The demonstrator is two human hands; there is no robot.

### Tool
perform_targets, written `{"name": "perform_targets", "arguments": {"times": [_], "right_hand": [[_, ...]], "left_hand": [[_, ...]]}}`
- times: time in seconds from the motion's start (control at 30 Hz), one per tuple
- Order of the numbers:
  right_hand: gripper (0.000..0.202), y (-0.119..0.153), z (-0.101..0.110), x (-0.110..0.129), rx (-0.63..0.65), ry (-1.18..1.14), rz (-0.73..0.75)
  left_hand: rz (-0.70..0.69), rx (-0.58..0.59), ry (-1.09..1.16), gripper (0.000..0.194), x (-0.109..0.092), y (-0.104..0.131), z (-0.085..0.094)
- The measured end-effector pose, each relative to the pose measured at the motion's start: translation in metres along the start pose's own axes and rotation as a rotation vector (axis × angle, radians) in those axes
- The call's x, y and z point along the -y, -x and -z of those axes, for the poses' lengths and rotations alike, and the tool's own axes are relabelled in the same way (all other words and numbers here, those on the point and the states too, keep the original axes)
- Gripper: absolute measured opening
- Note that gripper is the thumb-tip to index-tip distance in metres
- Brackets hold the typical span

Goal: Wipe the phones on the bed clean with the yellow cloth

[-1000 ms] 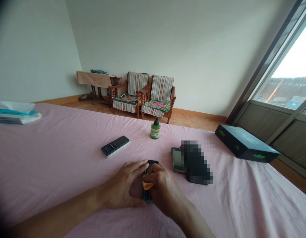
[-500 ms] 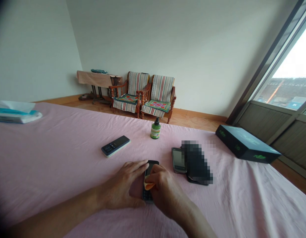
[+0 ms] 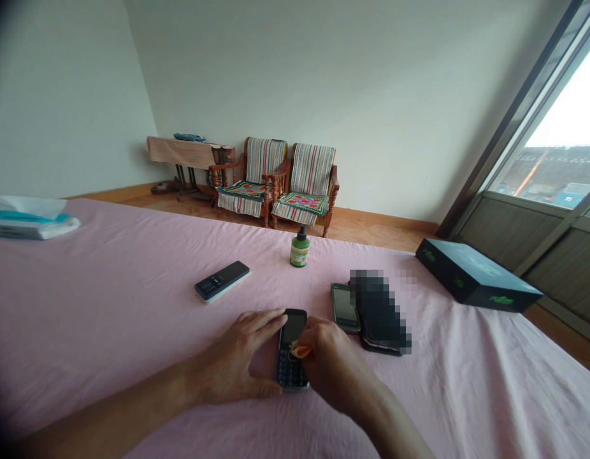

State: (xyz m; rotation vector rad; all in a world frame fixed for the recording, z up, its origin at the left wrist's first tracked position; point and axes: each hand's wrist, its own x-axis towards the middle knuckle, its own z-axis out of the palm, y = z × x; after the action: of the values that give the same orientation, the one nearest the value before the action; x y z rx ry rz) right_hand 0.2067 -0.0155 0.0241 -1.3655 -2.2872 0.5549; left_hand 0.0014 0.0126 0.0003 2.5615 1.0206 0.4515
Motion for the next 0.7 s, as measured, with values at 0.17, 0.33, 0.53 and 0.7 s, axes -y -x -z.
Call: {"name": "perform_targets", "arguments": {"times": [0.17, 0.33, 0.53, 0.7], "right_hand": [[0.026, -0.001, 0.003, -0.006, -0.004, 0.1, -0.074], [0.025, -0.001, 0.003, -0.002, -0.009, 0.104, -0.081], [0.025, 0.0, 0.004, -0.004, 0.016, 0.068, -0.035], [0.027, -0.011, -0.012, 0.0, -0.088, 0.062, 0.071]], "left_hand": [[0.0, 0.003, 0.027, 0.099, -0.001, 0.0, 0.001], [-0.017, -0.012, 0.03, 0.097, 0.001, 0.0, 0.0], [-0.011, -0.004, 0.052, 0.093, 0.004, -0.002, -0.002], [0.016, -0.06, 0.139, 0.095, 0.003, -0.006, -0.004]]}}
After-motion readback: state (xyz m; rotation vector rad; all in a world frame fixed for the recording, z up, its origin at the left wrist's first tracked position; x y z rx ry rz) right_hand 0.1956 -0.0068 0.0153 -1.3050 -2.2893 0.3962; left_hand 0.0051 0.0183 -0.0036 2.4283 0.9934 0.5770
